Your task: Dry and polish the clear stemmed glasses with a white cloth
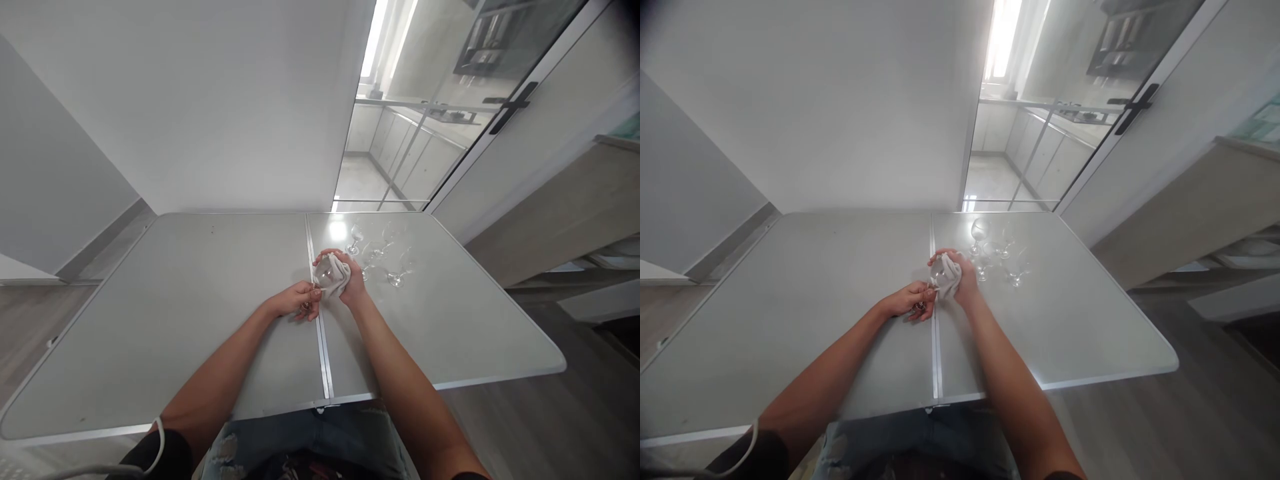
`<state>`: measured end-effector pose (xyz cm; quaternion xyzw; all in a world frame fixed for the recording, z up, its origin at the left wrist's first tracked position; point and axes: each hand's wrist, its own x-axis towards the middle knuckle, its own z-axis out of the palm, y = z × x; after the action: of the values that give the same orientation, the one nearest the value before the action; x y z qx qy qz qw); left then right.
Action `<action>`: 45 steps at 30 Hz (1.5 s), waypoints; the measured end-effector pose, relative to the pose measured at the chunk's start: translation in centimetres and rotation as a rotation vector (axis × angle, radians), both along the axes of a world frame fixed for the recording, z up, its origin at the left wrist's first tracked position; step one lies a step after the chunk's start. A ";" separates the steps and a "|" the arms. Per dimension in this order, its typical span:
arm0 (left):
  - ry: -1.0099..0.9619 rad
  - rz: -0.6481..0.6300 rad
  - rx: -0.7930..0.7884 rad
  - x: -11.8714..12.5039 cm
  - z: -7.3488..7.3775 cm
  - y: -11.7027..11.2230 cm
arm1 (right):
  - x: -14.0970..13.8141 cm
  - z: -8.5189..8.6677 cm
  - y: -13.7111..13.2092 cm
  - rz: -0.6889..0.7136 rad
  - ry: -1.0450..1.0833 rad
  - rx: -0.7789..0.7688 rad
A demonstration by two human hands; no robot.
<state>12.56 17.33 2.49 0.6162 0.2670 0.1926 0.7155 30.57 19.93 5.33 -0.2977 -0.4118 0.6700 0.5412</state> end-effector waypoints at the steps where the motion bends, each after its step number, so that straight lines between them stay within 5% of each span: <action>1: -0.015 -0.006 -0.015 0.0 -0.1 0.0 | 0.0 -0.1 0.2 0.066 0.070 -0.076; 6: -0.176 0.042 -0.058 0.1 -0.9 0.1 | -0.9 -0.5 -0.1 0.302 0.196 -0.229; 20: -0.388 0.709 -0.221 1.7 -2.9 1.2 | -3.3 -2.9 -0.6 0.068 -0.258 0.035; 25: -0.425 0.719 -0.230 1.5 -4.2 1.4 | -3.1 -3.0 -0.7 0.048 -0.323 0.129; 33: -0.587 0.755 -0.126 1.4 -4.3 1.8 | -3.4 -2.9 -1.2 -0.194 -0.735 0.557; 38: -0.561 0.793 -0.124 1.2 -4.5 1.8 | -3.3 -2.1 -1.5 -0.028 -0.670 0.442; 45: -0.552 0.787 -0.138 1.1 -3.2 1.4 | -3.8 -2.6 -1.3 -0.026 -0.478 0.171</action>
<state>13.65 18.70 -0.67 0.3454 0.2925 0.5868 0.6715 26.82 18.59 2.75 -0.4060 -0.5792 0.5365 0.4603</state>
